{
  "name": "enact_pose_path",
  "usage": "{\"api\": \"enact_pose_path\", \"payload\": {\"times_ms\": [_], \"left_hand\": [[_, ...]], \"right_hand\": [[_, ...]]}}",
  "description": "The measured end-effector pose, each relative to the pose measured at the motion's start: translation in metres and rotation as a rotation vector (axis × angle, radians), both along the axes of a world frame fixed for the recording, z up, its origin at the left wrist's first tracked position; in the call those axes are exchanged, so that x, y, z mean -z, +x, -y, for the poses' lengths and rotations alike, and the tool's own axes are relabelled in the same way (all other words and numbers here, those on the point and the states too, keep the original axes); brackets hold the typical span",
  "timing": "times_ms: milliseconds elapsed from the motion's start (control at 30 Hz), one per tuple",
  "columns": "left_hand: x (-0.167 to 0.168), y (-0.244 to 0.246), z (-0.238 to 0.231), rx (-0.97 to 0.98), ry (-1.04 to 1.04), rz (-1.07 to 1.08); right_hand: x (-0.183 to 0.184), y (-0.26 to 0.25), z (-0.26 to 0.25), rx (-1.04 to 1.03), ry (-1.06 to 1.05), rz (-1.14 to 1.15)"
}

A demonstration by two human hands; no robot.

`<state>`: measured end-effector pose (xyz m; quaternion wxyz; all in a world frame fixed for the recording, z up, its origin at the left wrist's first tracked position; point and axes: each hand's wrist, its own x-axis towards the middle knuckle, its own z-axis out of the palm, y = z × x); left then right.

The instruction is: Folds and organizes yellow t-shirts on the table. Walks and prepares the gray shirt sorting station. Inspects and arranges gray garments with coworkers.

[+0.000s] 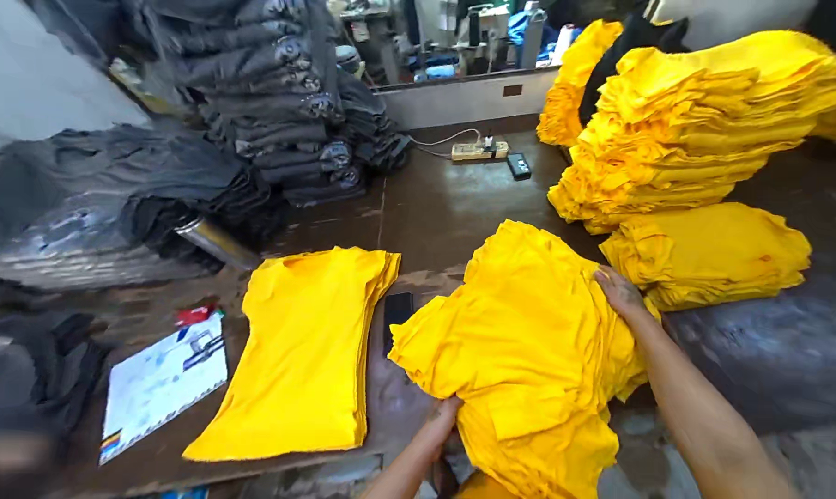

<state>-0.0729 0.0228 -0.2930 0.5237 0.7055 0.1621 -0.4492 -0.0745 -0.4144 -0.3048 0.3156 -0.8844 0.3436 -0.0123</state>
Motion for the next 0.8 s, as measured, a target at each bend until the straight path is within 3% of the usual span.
{"api": "enact_pose_path", "payload": {"times_ms": [67, 100, 167, 200, 233, 300, 367, 433, 500, 567, 633, 667, 733, 800], "left_hand": [[0.004, 0.02, -0.019, 0.319, 0.028, -0.017], [-0.001, 0.03, -0.029, 0.567, 0.057, -0.011], [-0.021, 0.052, -0.044, 1.148, 0.058, 0.056], [-0.042, 0.063, -0.046, 1.339, 0.011, 0.149], [-0.067, 0.073, -0.045, 1.399, -0.065, 0.294], [-0.1, 0.087, -0.032, 1.24, -0.283, 0.651], [-0.085, 0.101, -0.016, 1.256, -0.336, 0.854], [-0.031, 0.123, -0.019, 1.404, -0.163, 1.014], [0.023, 0.143, -0.045, 1.312, -0.029, 1.278], [0.038, 0.155, -0.07, 1.067, 0.057, 1.393], [0.039, 0.153, -0.095, 0.85, 0.048, 1.381], [0.039, 0.149, -0.107, 0.766, 0.007, 1.39], [0.04, 0.136, -0.125, 0.663, -0.096, 1.479], [0.032, 0.126, -0.129, 0.806, -0.178, 1.58]], "right_hand": [[0.005, -0.041, -0.035, 0.116, -0.127, 0.227], [-0.004, -0.06, -0.068, 0.111, -0.178, 0.278], [-0.026, -0.093, -0.154, -0.025, -0.239, 0.335], [-0.035, -0.103, -0.198, -0.125, -0.258, 0.349], [-0.043, -0.108, -0.237, -0.24, -0.256, 0.333], [-0.052, -0.107, -0.288, -0.437, -0.181, 0.153], [-0.047, -0.112, -0.306, -0.463, -0.089, -0.005], [-0.04, -0.145, -0.308, -0.379, -0.189, 0.067], [-0.032, -0.2, -0.304, -0.303, -0.279, 0.103], [-0.027, -0.262, -0.302, -0.176, -0.155, -0.142], [-0.028, -0.308, -0.312, 0.052, 0.132, -0.549], [-0.031, -0.323, -0.323, 0.177, 0.234, -0.627], [-0.038, -0.337, -0.349, 0.335, 0.228, -0.47], [-0.039, -0.322, -0.376, 0.348, 0.034, -0.158]]}}
